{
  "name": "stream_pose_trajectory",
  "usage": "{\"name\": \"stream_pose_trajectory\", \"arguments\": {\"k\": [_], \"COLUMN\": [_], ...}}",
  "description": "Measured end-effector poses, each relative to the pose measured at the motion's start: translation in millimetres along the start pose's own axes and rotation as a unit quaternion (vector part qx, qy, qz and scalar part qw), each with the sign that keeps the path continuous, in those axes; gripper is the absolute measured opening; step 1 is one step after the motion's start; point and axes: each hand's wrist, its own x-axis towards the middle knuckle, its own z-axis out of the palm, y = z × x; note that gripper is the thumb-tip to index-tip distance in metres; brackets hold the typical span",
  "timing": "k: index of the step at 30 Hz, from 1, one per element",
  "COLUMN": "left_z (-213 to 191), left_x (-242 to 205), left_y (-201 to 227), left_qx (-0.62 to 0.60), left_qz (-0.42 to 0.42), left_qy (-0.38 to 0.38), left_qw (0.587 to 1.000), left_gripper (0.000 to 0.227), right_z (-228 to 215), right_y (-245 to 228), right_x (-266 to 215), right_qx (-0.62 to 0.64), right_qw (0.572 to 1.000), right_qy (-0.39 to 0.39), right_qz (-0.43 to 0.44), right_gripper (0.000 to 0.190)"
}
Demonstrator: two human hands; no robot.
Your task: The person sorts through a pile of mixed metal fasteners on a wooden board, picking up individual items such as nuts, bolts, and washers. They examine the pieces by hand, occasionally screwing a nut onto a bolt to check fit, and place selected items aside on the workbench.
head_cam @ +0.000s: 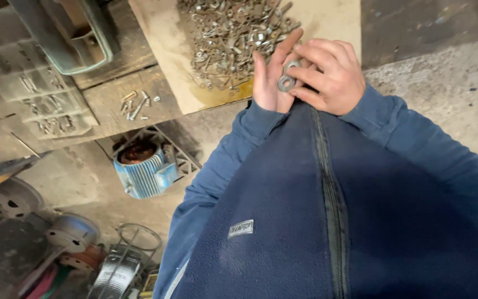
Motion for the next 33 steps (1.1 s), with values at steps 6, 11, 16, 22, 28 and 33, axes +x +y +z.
{"name": "stream_pose_trajectory", "arguments": {"k": [6, 11, 16, 22, 28, 33], "left_z": [-3, -4, 31, 34, 25, 24], "left_x": [22, 39, 52, 65, 73, 101], "left_y": [-53, -89, -98, -113, -132, -112], "left_qx": [0.028, 0.139, 0.326, 0.333, 0.514, 0.584], "left_qz": [0.007, -0.036, -0.048, -0.059, -0.104, -0.107], "left_qy": [0.062, 0.171, 0.201, 0.16, 0.095, 0.068], "left_qw": [0.998, 0.975, 0.922, 0.927, 0.846, 0.802], "left_gripper": [0.078, 0.062, 0.067, 0.067, 0.072, 0.058], "right_z": [-37, -62, -73, -91, -91, -100], "right_y": [36, 65, 73, 90, 117, 147], "right_x": [-7, -15, -29, -45, -81, -97], "right_qx": [-0.053, -0.004, -0.017, -0.032, 0.005, -0.005], "right_qw": [0.995, 0.998, 0.995, 0.997, 0.994, 0.992], "right_qy": [-0.075, -0.063, -0.103, -0.073, -0.088, -0.06], "right_qz": [-0.027, 0.003, -0.003, 0.005, 0.066, 0.107], "right_gripper": [0.032, 0.038, 0.048, 0.034, 0.038, 0.047]}}
